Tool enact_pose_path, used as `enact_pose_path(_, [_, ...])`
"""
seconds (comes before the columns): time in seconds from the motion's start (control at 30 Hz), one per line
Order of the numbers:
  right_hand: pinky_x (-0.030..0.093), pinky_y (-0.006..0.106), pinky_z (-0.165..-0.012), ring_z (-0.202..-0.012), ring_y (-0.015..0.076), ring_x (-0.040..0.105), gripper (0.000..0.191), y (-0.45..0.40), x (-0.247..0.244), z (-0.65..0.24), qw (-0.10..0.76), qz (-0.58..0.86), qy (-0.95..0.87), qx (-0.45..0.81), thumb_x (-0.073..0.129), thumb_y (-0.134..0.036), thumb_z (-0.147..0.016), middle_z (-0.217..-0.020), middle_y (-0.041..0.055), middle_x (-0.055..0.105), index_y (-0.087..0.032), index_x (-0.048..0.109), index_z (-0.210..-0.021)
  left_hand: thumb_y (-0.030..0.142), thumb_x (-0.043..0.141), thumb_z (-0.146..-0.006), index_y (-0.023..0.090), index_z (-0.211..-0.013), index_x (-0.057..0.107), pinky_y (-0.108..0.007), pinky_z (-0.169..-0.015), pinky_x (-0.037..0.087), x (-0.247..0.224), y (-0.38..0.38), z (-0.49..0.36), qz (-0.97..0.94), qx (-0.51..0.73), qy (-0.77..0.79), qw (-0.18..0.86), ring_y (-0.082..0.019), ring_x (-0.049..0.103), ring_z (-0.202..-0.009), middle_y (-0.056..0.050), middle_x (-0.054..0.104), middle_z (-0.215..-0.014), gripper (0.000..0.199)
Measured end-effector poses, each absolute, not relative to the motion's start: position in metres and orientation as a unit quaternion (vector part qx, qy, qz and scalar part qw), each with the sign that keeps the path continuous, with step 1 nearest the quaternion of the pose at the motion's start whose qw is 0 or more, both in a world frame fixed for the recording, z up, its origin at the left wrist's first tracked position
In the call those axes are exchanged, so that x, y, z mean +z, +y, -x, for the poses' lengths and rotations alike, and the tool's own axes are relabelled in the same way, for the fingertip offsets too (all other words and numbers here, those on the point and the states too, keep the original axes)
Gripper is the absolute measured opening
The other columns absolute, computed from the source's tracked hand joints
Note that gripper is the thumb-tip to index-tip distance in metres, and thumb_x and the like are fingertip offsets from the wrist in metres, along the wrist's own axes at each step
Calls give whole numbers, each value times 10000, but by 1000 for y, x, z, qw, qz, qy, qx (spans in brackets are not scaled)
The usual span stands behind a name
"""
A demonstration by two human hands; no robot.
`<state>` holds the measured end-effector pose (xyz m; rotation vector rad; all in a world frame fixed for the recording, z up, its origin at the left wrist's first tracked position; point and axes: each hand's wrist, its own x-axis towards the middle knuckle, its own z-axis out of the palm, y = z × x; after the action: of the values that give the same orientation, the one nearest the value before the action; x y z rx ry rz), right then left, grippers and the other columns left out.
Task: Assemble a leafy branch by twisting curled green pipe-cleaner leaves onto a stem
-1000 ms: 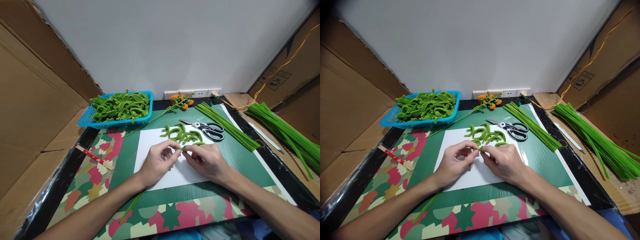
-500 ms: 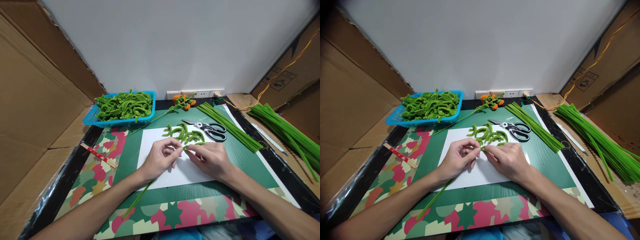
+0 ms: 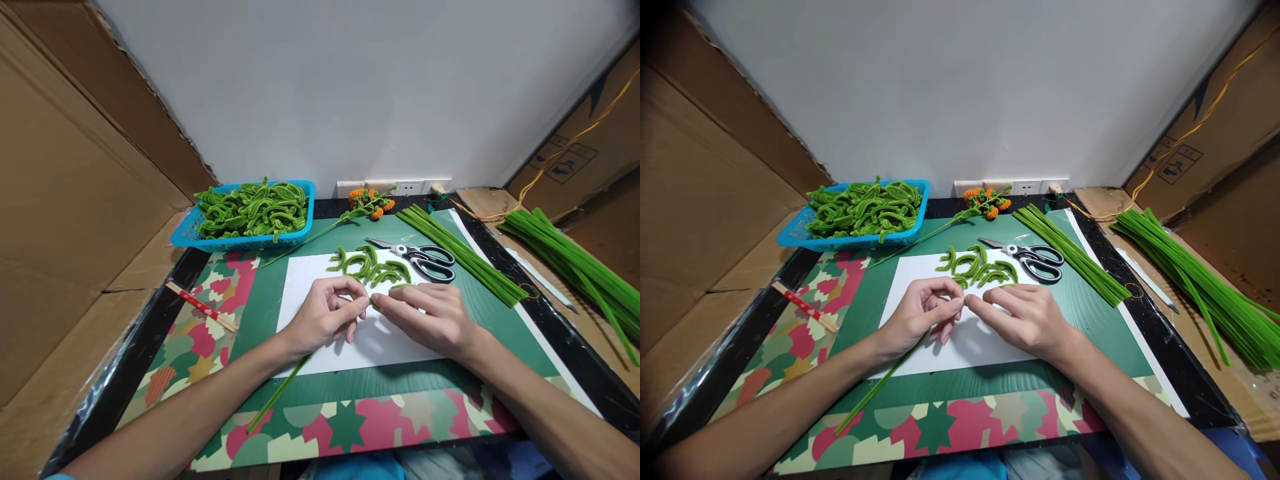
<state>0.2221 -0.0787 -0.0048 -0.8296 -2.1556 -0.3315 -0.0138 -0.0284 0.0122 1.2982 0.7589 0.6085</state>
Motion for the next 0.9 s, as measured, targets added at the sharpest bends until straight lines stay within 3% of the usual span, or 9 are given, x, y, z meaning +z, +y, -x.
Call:
enact_pose_path(0.27, [495,272,-628,-670,137,711,170,-79,-7,-219,375,342,-853,-123,644,-111,-1031,-836,33,791,-213,759,-1104,445,868,-889,140,-908,694,-172,-410,369,11,-28,14,-605,265,336,672,-93,612,-444,7,667,-639,352])
enact_pose_path(0.4, [455,267,-570,-614,126,638,175,-81,-2,-209,413,394,-820,36,610,-188,-1051,-798,40,760,-200,774,-993,399,817,-941,151,-955,688,-198,-438,441,10,-30,15,-646,272,328,633,-110,618,-456,21,647,-638,280])
enact_pose_path(0.47, [454,262,-537,-581,127,608,194,-81,3,-205,447,425,-759,207,651,-276,-1041,-760,40,742,-189,782,-928,320,750,-988,160,-978,698,-221,-477,487,10,-31,17,-716,296,317,547,-114,627,-486,6,671,-698,169])
enact_pose_path(0.53, [461,258,-498,-522,127,589,267,-78,7,-202,457,439,-658,408,749,-406,-985,-681,22,710,-176,778,-853,214,674,-1014,170,-1000,720,-244,-538,518,9,-30,21,-811,334,271,396,-135,665,-572,-30,716,-780,66])
enact_pose_path(0.6, [457,258,-466,-460,119,558,364,-75,8,-201,447,431,-556,553,839,-501,-894,-601,-2,659,-159,765,-794,111,624,-1004,177,-1054,733,-269,-617,543,6,-29,24,-878,363,193,244,-176,723,-706,-71,764,-863,136])
enact_pose_path(0.67, [449,257,-457,-437,112,537,391,-74,8,-202,438,424,-512,605,875,-517,-848,-567,-17,627,-149,759,-781,55,596,-1001,174,-1128,721,-285,-681,561,3,-30,26,-901,373,145,167,-203,756,-811,-97,791,-923,214])
enact_pose_path(0.77, [470,252,-487,-510,129,599,270,-76,7,-204,447,445,-589,506,830,-418,-909,-642,7,688,-157,780,-865,83,615,-1022,168,-1124,713,-273,-660,542,1,-34,24,-885,385,181,188,-177,726,-757,-83,774,-912,165])
enact_pose_path(0.9, [542,285,-624,-716,176,714,107,-80,3,-204,458,416,-776,123,688,-207,-1012,-876,73,787,-171,766,-1076,247,677,-1036,173,-1011,709,-246,-573,518,6,-40,18,-787,373,304,387,-123,636,-588,-9,691,-773,84])
